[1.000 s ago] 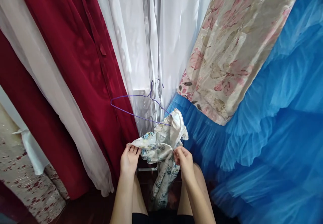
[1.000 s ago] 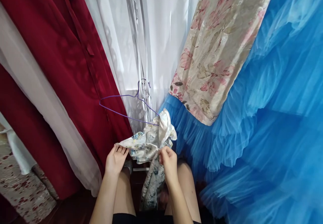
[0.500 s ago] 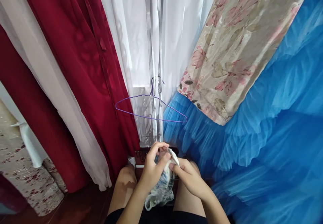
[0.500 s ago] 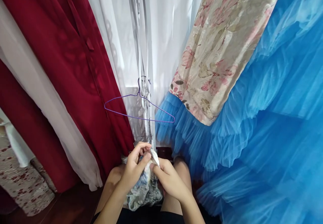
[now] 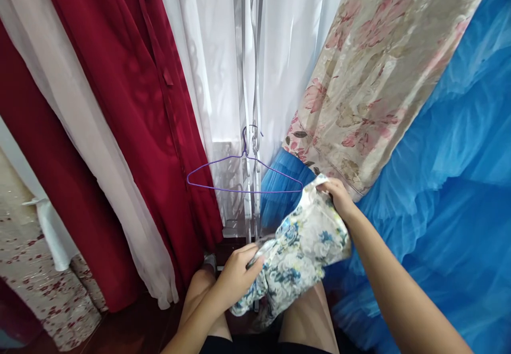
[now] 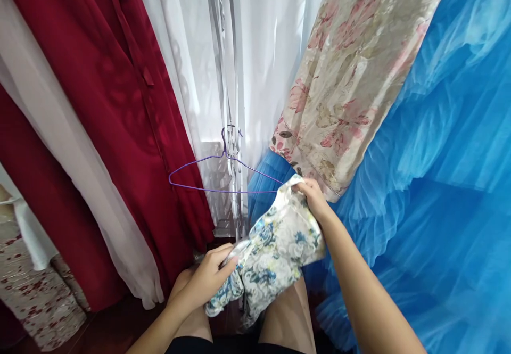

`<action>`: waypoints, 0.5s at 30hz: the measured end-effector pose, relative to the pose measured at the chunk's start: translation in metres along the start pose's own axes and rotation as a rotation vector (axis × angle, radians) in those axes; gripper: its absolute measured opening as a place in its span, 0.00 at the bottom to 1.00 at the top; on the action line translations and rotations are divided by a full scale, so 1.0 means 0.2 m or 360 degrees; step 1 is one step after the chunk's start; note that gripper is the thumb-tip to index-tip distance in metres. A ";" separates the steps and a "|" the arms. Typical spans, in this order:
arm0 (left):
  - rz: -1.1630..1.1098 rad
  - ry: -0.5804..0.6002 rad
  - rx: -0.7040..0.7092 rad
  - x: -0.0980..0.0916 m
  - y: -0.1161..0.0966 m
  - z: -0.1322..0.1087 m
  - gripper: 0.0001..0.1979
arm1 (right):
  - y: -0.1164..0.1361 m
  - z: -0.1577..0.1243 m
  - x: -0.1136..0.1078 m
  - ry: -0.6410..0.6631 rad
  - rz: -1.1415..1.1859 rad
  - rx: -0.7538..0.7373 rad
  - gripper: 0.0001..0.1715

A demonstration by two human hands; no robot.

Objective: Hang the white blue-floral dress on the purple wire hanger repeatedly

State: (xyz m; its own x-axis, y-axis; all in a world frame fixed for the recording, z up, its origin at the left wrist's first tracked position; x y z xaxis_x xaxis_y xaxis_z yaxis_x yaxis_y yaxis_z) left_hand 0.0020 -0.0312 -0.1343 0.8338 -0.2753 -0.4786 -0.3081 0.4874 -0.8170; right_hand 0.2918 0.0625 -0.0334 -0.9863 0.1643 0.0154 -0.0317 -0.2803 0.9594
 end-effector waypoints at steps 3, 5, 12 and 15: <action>-0.0137 -0.0187 0.0105 -0.06 -0.13 0.12 0.17 | -0.01 0.28 0.13 0.0122 0.0061 0.0102 0.13; -0.0225 -0.0257 0.0087 -0.09 -0.14 0.18 0.18 | -0.03 0.39 0.29 0.0295 0.0091 0.0222 0.11; -0.0886 -0.0759 -0.0182 -0.39 0.10 0.10 0.16 | -0.07 0.32 0.63 0.0768 0.0145 0.0550 0.12; -0.0853 -0.0537 -0.0234 -0.54 0.19 0.09 0.15 | -0.03 0.28 0.60 0.0849 0.0202 0.0556 0.12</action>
State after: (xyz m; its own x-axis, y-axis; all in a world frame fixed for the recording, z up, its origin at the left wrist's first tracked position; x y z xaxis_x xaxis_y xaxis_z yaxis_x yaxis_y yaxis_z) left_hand -0.0917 0.0329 -0.1079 0.9800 -0.1619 0.1154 0.1512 0.2299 -0.9614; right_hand 0.1824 0.1377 -0.0209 -0.9268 -0.3672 0.0787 0.0561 0.0719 0.9958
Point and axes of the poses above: each hand's wrist, its own z-axis towards the middle knuckle, its own x-axis out of the palm, y = z × x, the point moved 8 cm from there along z, towards the middle knuckle, and after that the axes turned 3 degrees about x, right-handed, at the moved point
